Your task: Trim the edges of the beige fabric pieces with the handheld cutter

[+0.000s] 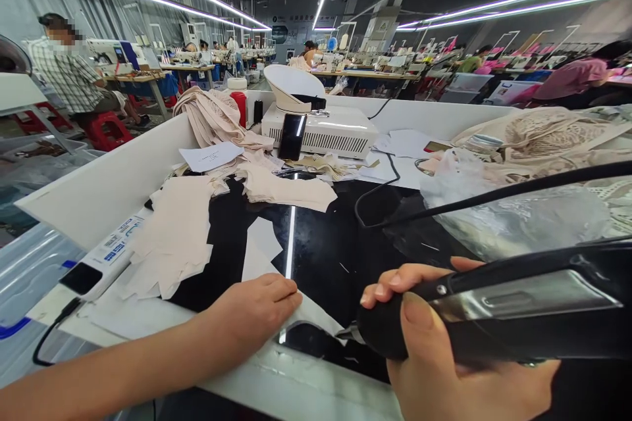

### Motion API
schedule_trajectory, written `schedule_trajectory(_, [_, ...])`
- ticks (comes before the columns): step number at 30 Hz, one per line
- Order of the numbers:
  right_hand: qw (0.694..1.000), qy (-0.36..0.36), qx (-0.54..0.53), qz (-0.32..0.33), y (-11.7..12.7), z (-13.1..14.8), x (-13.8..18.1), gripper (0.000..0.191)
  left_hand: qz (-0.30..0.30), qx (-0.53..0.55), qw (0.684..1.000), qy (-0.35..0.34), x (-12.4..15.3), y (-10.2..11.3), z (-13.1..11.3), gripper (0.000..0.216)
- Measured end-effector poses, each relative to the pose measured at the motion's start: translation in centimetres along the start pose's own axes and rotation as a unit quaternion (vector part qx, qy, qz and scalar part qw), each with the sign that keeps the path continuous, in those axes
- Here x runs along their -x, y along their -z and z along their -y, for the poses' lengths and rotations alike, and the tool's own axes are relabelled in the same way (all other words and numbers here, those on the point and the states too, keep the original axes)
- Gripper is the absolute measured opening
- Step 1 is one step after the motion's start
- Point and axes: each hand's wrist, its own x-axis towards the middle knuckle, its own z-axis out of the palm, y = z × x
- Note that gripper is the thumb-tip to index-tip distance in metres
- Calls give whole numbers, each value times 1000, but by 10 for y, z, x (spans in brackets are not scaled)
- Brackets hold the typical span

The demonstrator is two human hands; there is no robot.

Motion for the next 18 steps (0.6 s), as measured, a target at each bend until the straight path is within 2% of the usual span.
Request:
schedule_trajectory(8, [1000,22,-3,16,0,0,7,44,-4,-94,996,2,-5,0,-12,25])
schedule_trajectory(13, [1000,17,4,17,-2,1,8,43,-19,-152,988,-16,-5,0,-26,70])
schedule_trajectory(18, [1000,5,-5,12,-3,3,11,44,-37,-184,982,-14,-1,-7,-31,80])
